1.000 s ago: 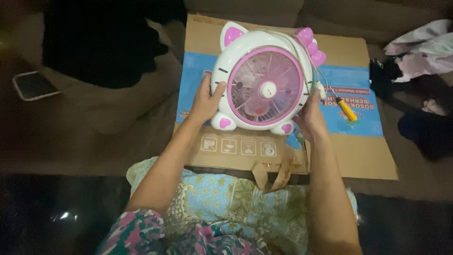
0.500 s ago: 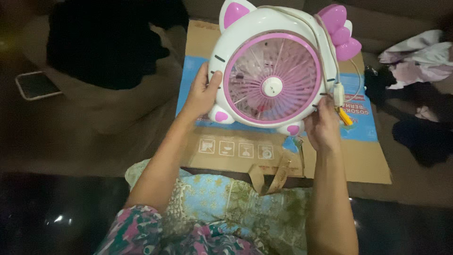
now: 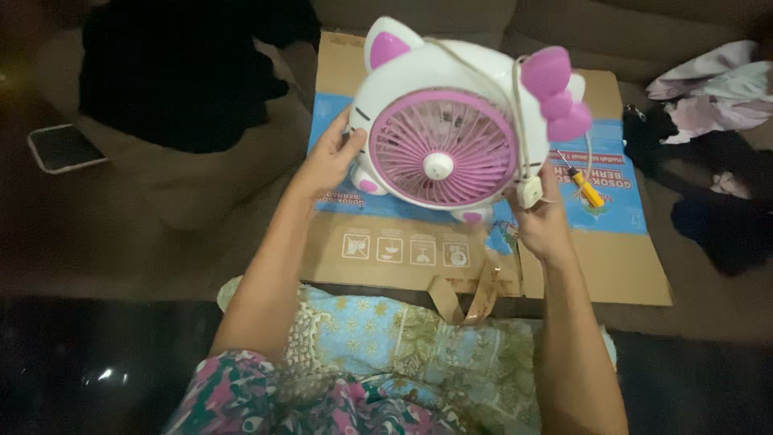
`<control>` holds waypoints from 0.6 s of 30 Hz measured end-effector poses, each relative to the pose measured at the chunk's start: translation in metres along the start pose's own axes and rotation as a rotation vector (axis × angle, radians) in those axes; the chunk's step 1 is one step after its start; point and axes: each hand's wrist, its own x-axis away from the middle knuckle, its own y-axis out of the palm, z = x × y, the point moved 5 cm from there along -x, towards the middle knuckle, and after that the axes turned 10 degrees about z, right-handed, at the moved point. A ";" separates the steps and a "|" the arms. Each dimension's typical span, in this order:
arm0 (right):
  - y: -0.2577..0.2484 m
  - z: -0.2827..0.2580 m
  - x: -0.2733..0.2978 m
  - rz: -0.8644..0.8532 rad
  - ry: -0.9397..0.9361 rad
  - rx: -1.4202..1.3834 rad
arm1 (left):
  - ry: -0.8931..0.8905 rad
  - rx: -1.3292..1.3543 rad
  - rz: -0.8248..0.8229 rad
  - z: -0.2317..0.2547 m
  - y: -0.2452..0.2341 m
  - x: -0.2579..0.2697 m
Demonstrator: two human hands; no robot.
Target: The person assembles a small white and pink cat-shaped electric fan by securing its base and front grille with a screwdriver. They tighten multiple screws on the fan's base and front, then reattach the front grille and adjust the fan's orientation.
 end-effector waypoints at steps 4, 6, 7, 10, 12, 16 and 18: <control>0.007 0.009 0.005 -0.016 -0.035 0.105 | -0.022 -0.110 -0.035 -0.015 -0.008 0.009; 0.008 0.020 0.006 -0.010 0.000 0.100 | -0.032 -0.115 -0.054 -0.024 -0.010 0.012; 0.007 0.027 0.007 -0.007 0.018 0.098 | -0.038 -0.116 -0.063 -0.029 -0.012 0.013; 0.001 0.049 0.005 -0.048 0.022 0.046 | -0.117 -0.173 -0.030 -0.046 -0.019 0.012; -0.008 0.063 0.004 -0.072 0.063 0.081 | -0.078 -0.100 -0.050 -0.050 -0.022 0.011; -0.041 0.064 0.004 -0.162 0.243 0.318 | -0.068 -0.163 -0.025 -0.061 -0.024 0.014; -0.069 0.049 0.003 -0.043 0.507 0.586 | 0.012 -0.197 -0.035 -0.058 -0.022 0.014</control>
